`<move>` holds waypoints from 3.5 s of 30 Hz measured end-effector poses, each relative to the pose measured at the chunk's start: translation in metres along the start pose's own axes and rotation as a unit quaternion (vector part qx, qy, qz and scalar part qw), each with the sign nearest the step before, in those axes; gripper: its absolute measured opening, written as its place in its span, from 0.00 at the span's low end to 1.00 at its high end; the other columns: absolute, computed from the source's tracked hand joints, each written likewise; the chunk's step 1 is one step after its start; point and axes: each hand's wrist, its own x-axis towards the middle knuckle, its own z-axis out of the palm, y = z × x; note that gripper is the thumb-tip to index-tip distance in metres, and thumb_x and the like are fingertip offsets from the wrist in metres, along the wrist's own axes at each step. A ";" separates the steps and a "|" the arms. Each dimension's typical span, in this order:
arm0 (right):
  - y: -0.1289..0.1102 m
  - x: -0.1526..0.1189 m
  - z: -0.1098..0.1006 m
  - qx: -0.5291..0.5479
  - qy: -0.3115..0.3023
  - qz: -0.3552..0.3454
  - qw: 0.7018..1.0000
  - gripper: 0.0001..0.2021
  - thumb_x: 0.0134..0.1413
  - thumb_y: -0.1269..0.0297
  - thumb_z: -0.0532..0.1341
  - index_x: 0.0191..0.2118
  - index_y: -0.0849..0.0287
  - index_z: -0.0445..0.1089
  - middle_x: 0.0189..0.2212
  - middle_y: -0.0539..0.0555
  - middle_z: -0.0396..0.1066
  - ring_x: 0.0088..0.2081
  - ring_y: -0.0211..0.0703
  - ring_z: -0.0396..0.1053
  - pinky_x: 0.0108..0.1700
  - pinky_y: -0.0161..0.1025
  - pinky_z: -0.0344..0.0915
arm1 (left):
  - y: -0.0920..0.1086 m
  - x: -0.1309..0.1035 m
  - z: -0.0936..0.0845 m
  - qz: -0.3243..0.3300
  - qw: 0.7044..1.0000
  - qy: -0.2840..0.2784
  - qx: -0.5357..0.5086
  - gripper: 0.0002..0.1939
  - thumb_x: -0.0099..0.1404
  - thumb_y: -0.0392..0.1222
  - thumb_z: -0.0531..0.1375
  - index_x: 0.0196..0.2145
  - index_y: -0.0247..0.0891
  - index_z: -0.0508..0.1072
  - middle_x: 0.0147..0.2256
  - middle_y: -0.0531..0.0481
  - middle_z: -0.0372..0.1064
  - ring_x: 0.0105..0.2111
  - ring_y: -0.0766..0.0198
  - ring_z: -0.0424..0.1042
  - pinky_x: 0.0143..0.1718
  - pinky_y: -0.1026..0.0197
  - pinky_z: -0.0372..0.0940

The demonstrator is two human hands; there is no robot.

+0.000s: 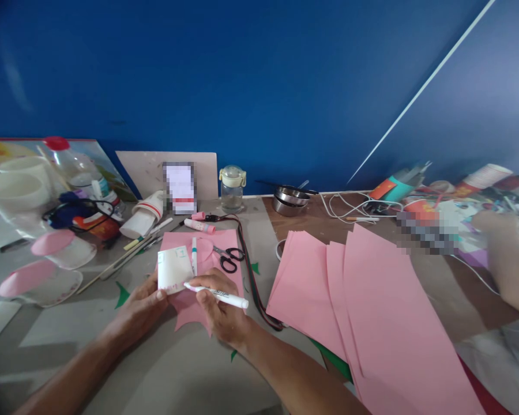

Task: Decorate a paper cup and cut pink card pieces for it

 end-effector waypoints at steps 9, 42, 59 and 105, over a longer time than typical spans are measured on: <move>-0.002 0.001 -0.001 -0.011 -0.001 0.006 1.000 0.15 0.66 0.58 0.51 0.39 0.56 0.73 0.31 0.54 0.75 0.34 0.43 0.70 0.37 0.41 0.67 | -0.005 0.001 -0.007 0.005 1.000 -0.018 0.021 0.28 0.53 0.50 0.69 0.49 0.35 0.73 0.46 0.39 0.74 0.45 0.48 0.71 0.48 0.52 0.62; 0.006 -0.004 0.003 -0.107 -0.014 -0.035 0.994 0.15 0.60 0.69 0.57 0.52 0.55 0.66 0.38 0.57 0.68 0.41 0.45 0.67 0.43 0.42 0.68 | -0.006 0.000 -0.010 0.007 0.997 -0.042 -0.064 0.26 0.57 0.47 0.66 0.54 0.39 0.72 0.52 0.40 0.72 0.52 0.50 0.69 0.56 0.51 0.59; 0.013 -0.001 -0.004 -0.252 -0.057 -0.188 0.948 0.17 0.61 0.74 0.51 0.54 0.56 0.64 0.30 0.54 0.63 0.35 0.46 0.63 0.37 0.43 0.66 | -0.006 -0.003 -0.001 -0.032 0.996 -0.078 0.039 0.31 0.57 0.50 0.66 0.56 0.37 0.69 0.53 0.39 0.70 0.52 0.44 0.67 0.53 0.49 0.60; -0.002 -0.005 -0.004 0.000 -0.050 -0.003 0.999 0.13 0.64 0.60 0.51 0.40 0.58 0.71 0.35 0.58 0.75 0.42 0.47 0.72 0.47 0.45 0.70 | -0.008 0.001 -0.009 0.024 0.994 0.023 0.101 0.34 0.47 0.56 0.70 0.48 0.35 0.73 0.44 0.41 0.74 0.46 0.47 0.69 0.47 0.55 0.63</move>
